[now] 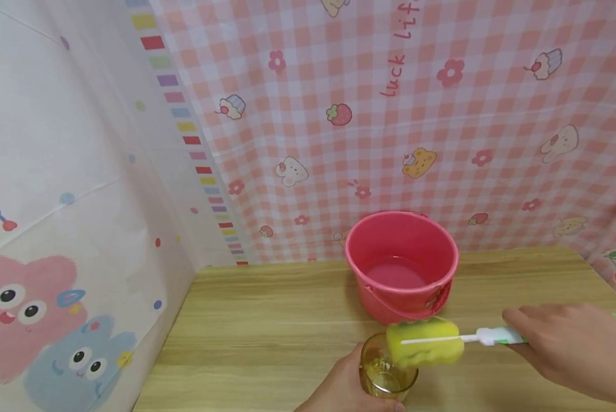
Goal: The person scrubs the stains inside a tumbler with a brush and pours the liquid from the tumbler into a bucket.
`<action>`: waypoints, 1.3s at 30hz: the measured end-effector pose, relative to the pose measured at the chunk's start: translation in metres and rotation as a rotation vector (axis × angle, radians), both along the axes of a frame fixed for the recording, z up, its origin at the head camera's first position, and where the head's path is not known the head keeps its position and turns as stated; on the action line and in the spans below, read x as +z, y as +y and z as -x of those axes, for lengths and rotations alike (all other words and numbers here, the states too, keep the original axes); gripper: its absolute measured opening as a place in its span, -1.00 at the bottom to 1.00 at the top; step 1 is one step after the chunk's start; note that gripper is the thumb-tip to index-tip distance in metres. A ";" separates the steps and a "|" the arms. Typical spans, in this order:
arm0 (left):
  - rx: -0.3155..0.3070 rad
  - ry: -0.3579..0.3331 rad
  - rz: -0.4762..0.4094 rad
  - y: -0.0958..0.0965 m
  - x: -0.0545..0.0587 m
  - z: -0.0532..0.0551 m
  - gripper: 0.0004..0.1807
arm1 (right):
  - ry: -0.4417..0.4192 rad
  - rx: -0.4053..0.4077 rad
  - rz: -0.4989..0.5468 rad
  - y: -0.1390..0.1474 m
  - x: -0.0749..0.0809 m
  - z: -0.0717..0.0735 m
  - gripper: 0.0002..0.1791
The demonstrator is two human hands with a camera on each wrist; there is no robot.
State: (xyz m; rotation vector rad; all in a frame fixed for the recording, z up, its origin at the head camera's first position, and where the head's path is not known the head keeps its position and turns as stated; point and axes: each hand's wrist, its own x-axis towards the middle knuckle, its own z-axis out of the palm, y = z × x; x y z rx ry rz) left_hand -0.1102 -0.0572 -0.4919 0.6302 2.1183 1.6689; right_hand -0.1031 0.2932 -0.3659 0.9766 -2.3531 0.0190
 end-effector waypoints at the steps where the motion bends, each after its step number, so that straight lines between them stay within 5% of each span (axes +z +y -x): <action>1: -0.002 -0.010 -0.004 0.000 0.000 0.000 -0.01 | 0.009 0.010 -0.007 -0.002 0.001 0.001 -0.41; 12: -0.010 -0.019 -0.008 0.001 0.000 0.000 -0.01 | 0.000 0.072 -0.103 -0.014 0.009 0.010 -0.38; 17: 0.004 -0.016 0.020 0.001 0.001 0.000 -0.02 | -0.040 0.100 -0.140 -0.017 0.012 0.014 -0.77; 25: 0.015 -0.072 0.018 0.002 0.002 -0.001 -0.04 | -0.059 0.095 -0.177 -0.034 0.017 0.013 -0.56; 32: 0.010 -0.071 0.000 0.002 0.002 -0.001 -0.04 | 0.038 0.155 -0.233 -0.044 0.021 0.016 -0.84; 39: 0.008 -0.120 -0.014 0.002 0.003 0.000 -0.04 | 0.058 0.144 -0.319 -0.054 0.028 0.017 -0.76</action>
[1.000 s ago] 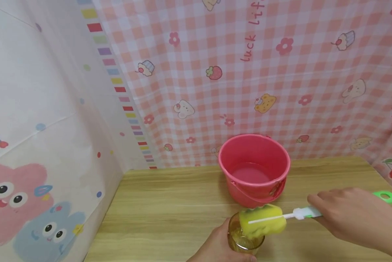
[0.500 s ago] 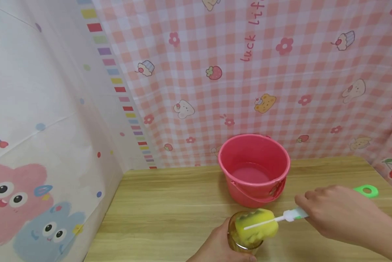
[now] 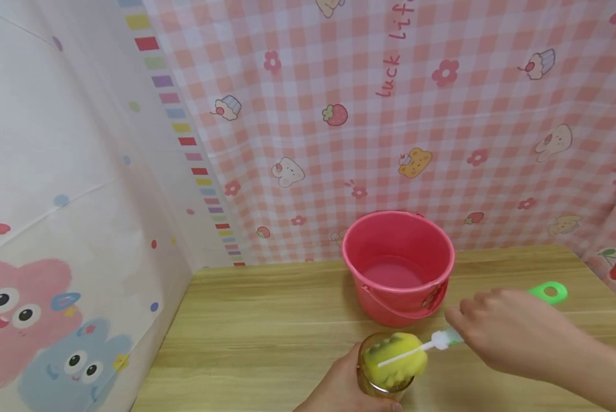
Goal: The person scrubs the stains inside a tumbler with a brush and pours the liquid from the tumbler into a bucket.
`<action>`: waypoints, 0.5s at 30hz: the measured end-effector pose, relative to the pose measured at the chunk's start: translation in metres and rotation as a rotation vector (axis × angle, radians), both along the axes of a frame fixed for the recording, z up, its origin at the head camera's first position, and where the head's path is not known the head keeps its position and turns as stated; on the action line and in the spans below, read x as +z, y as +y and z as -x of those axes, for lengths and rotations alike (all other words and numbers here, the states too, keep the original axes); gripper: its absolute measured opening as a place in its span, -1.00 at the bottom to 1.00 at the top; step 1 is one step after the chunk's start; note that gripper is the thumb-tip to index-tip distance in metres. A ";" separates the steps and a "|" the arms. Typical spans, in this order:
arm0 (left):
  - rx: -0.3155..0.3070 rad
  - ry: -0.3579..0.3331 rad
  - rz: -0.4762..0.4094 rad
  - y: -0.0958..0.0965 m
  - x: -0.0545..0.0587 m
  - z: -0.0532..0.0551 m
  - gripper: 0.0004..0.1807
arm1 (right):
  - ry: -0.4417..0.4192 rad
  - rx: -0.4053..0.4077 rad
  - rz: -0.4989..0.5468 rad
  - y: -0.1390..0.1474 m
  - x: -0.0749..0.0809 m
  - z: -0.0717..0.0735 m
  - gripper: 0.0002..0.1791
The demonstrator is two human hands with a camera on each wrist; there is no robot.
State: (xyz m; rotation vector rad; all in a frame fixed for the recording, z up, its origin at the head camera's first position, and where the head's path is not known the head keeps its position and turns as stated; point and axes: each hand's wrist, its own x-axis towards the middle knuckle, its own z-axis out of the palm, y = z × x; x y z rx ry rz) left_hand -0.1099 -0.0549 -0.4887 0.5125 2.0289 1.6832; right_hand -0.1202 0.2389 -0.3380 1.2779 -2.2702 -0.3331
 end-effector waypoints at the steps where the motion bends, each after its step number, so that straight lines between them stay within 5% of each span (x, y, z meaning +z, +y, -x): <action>1: -0.001 0.000 -0.002 0.000 0.000 0.000 -0.05 | 0.016 0.004 -0.016 -0.001 0.001 0.000 -0.70; 6: 0.002 -0.015 -0.003 0.001 0.001 -0.001 -0.05 | 0.093 0.050 -0.065 -0.010 0.006 0.003 -0.55; 15: 0.002 -0.010 0.002 0.001 0.000 -0.001 -0.07 | 0.211 0.038 -0.187 -0.028 0.016 0.006 -0.58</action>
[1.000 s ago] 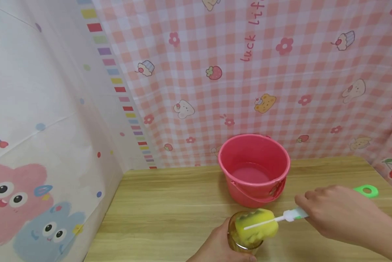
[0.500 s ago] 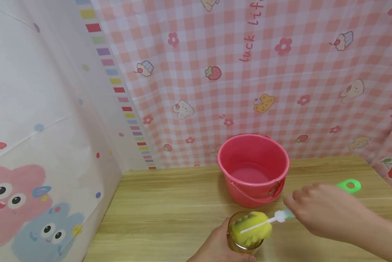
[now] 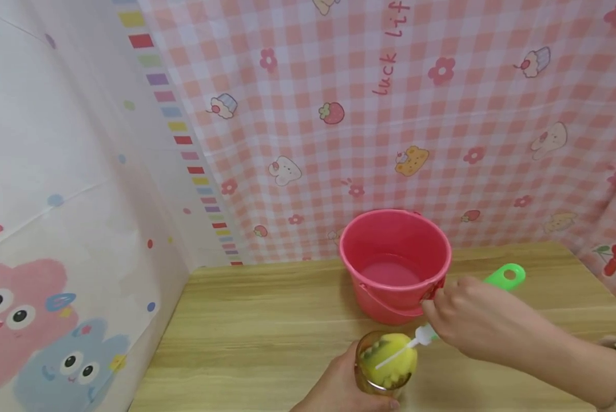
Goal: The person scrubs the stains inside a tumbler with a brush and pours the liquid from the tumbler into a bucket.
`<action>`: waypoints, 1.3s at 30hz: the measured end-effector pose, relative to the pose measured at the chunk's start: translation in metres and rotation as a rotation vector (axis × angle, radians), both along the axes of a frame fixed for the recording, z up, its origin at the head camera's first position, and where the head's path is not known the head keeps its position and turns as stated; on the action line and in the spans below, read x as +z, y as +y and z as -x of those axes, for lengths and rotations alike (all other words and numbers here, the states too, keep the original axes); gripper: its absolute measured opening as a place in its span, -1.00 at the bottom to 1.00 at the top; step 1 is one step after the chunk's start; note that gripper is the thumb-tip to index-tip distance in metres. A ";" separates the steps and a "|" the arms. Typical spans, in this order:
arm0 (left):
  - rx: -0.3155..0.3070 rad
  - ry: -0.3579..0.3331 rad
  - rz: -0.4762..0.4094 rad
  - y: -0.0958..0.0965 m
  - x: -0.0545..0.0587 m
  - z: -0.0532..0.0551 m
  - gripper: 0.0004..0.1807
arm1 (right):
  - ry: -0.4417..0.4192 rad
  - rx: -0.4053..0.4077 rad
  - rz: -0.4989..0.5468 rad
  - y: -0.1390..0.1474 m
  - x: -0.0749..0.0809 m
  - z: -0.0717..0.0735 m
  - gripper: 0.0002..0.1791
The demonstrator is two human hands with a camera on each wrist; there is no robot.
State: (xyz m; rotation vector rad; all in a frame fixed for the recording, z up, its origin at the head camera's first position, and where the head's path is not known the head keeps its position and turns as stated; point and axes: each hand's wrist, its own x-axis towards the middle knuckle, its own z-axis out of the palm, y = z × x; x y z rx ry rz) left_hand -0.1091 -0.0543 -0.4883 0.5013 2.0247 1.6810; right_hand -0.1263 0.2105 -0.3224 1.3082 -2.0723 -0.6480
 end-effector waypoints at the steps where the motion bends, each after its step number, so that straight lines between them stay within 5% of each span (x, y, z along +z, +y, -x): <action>1: 0.001 0.007 -0.001 0.000 0.000 0.000 -0.07 | 0.016 -0.002 -0.014 -0.002 0.001 0.000 -0.58; 11: -0.008 0.062 -0.013 -0.001 -0.001 0.001 -0.10 | 0.176 -0.051 -0.225 -0.021 0.010 -0.006 -0.80; 20: -0.024 0.046 -0.014 -0.002 0.000 0.002 -0.13 | 0.278 -0.088 -0.325 -0.039 -0.009 -0.006 -0.82; 39: 0.006 0.024 0.046 -0.002 0.001 -0.001 -0.08 | 0.308 -0.081 -0.474 -0.065 -0.030 -0.008 -0.76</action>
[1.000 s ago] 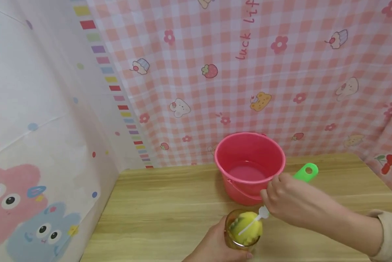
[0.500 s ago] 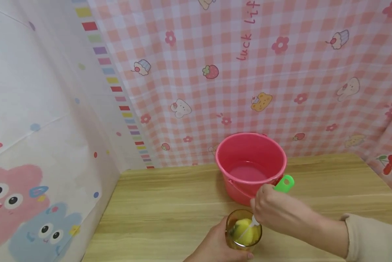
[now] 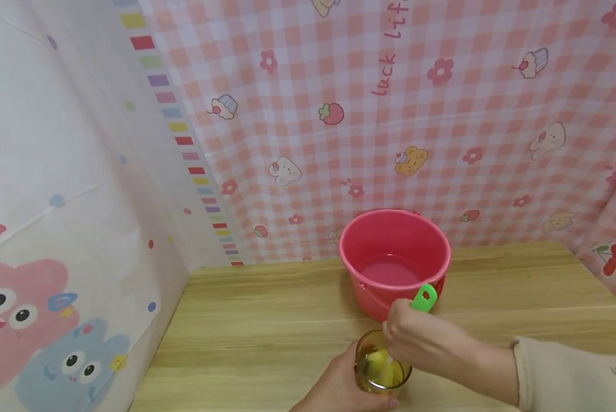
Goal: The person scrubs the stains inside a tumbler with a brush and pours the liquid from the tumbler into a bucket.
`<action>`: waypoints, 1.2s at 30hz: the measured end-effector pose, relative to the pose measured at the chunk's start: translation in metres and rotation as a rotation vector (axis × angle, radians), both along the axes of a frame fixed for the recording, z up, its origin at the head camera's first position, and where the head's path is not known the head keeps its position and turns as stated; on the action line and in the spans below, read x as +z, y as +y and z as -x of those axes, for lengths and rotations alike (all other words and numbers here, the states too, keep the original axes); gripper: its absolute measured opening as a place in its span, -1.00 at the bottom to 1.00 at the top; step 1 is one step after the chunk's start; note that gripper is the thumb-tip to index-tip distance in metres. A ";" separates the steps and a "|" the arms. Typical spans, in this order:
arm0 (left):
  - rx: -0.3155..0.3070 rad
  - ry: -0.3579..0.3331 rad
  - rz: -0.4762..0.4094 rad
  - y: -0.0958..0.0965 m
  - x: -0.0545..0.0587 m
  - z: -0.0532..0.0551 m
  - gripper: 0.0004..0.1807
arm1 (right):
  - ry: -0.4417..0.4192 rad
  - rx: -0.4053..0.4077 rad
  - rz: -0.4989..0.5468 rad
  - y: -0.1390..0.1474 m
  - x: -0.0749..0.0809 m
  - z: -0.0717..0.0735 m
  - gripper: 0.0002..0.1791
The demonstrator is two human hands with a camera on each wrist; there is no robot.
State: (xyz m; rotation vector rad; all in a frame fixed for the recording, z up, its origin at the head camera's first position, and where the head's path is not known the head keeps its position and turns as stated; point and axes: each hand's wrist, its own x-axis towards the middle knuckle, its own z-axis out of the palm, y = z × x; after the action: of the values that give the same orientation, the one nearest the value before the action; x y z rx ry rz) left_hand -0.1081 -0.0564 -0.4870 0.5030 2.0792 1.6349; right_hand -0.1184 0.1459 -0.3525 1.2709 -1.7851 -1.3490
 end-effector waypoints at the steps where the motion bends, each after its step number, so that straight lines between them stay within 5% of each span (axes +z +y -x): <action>1: -0.004 0.001 -0.009 0.000 0.000 0.000 -0.08 | -0.002 0.002 -0.003 -0.001 -0.001 0.000 -0.75; 6: -0.020 0.043 -0.036 0.000 -0.003 0.000 -0.06 | 0.002 0.002 -0.009 -0.001 -0.008 0.001 -0.75; 14: -0.024 -0.011 -0.048 0.000 -0.003 0.002 -0.09 | 0.062 -0.020 0.009 -0.005 -0.014 0.004 -0.70; 36: -0.016 0.004 -0.023 0.000 -0.002 0.002 -0.07 | -0.003 -0.090 -0.060 -0.011 -0.012 0.001 -0.65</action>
State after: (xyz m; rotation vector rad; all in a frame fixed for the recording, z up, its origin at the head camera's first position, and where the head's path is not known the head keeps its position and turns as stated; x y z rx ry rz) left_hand -0.1099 -0.0561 -0.4888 0.5298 2.0559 1.6520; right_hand -0.1192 0.1352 -0.3641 1.2370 -1.8364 -1.4610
